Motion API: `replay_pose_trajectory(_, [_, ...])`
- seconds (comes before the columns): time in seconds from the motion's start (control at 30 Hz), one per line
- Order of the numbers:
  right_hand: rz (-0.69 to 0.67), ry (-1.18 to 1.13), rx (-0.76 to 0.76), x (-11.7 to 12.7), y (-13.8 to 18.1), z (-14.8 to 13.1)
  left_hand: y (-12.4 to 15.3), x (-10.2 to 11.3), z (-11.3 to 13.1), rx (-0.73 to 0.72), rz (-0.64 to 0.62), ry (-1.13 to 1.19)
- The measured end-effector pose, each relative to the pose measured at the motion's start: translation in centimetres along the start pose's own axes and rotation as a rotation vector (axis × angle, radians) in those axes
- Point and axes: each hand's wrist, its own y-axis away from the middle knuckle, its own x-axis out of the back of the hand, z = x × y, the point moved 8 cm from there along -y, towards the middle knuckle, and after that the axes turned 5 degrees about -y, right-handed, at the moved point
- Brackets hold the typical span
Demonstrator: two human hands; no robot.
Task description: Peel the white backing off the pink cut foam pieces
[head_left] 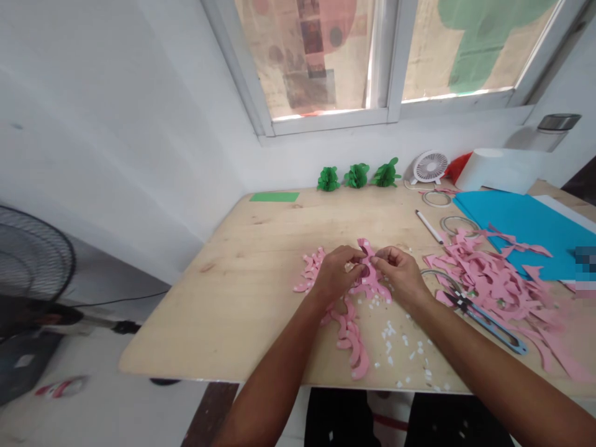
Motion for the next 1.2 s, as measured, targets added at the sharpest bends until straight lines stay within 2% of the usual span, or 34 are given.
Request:
replay_pose_trajectory(0.2, [-0.005,-0.031,-0.033,-0.04,0.07,0.24,-0.01,-0.14,0.07,-0.015,-0.016,-0.015])
replay_pose_trajectory(0.5, [-0.019,-0.033,0.005,-0.23,0.07,-0.13,-0.02,-0.23,0.14,-0.032,-0.016,-0.021])
replay_pose_trajectory(0.77, [0.002,-0.019,-0.038,0.03,-0.01,0.4,-0.02,-0.29,0.11,-0.02,-0.028,-0.019])
replay_pose_trajectory(1.2, [0.012,0.017,-0.014,0.14,-0.05,0.15,0.04,-0.57,-0.04,0.003,-0.065,-0.016])
